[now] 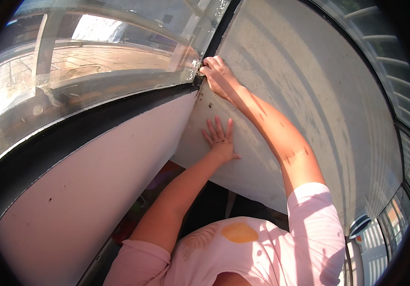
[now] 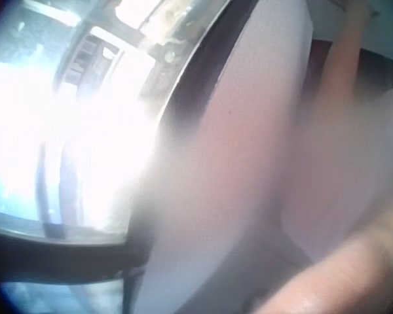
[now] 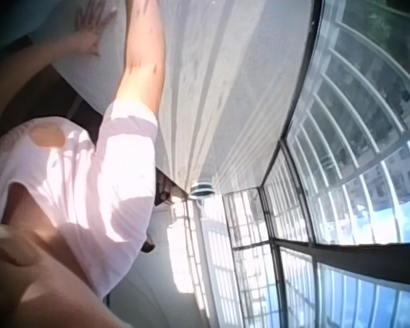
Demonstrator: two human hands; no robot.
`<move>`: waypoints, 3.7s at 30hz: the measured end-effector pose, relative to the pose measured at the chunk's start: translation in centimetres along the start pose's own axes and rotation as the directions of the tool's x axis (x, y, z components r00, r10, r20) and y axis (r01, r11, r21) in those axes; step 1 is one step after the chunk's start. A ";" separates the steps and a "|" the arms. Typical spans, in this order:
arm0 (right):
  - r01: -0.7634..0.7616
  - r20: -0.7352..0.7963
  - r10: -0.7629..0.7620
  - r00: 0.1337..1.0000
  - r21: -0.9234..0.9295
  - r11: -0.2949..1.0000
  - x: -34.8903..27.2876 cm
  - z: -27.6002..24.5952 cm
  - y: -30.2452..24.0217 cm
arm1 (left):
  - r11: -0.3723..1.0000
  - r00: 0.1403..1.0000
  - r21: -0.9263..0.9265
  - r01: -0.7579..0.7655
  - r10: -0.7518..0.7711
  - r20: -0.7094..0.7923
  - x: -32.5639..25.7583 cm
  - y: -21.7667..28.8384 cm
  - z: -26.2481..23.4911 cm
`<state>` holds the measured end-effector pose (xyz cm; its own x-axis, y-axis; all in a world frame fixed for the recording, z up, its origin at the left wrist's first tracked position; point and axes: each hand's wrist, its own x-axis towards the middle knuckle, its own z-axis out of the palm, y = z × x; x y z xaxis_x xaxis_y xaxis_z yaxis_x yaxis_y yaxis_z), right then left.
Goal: The person wipes a white wall and window frame with a cloth. They dip the cloth into a bucket of water, wring it out, and continue wiping the wall and window frame.
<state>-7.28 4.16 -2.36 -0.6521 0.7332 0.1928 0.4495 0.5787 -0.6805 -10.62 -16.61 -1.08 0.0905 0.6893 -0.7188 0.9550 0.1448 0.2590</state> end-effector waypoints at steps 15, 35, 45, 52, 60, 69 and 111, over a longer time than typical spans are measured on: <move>0.138 0.054 -0.136 0.989 -0.040 0.990 -6.9 3.7 -5.2 | 0.876 0.927 -0.413 -0.250 0.092 -0.364 -13.2 -1.3 0.7; -0.162 -0.449 0.170 0.877 0.057 0.985 -7.1 3.0 -6.3 | 0.666 0.963 -0.745 -0.036 -0.176 -0.204 -21.6 -3.9 9.3; 0.103 -0.117 -0.118 0.986 -0.122 0.987 -8.6 7.9 -7.4 | 0.652 0.967 -0.758 -0.017 -0.183 -0.179 -23.5 -3.8 10.8; -0.015 -0.339 -0.067 0.938 -0.233 0.972 -8.0 7.9 -7.8 | 0.598 0.969 -0.800 0.039 -0.217 -0.114 -25.3 -4.1 13.7; -0.042 -0.348 -0.020 0.937 -0.168 0.985 -7.9 7.9 -7.2 | 0.504 0.943 -0.858 0.098 -0.323 -0.081 -28.1 -4.1 16.7; -0.033 -0.408 -0.031 0.912 -0.149 0.988 -10.5 10.9 -10.4 | 0.536 0.964 -0.831 0.146 -0.267 -0.003 -31.0 -2.5 17.3; -0.122 -0.304 0.068 0.950 -0.163 0.979 -11.6 7.5 -7.3 | 0.671 0.990 -0.740 0.038 -0.126 -0.063 -32.8 -11.7 19.3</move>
<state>-7.55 -11.29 -4.93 -0.4035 0.8448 0.3515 0.6191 0.5349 -0.5750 -19.29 -54.60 7.01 -0.0485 0.7089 -0.7036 0.4352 0.6491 0.6240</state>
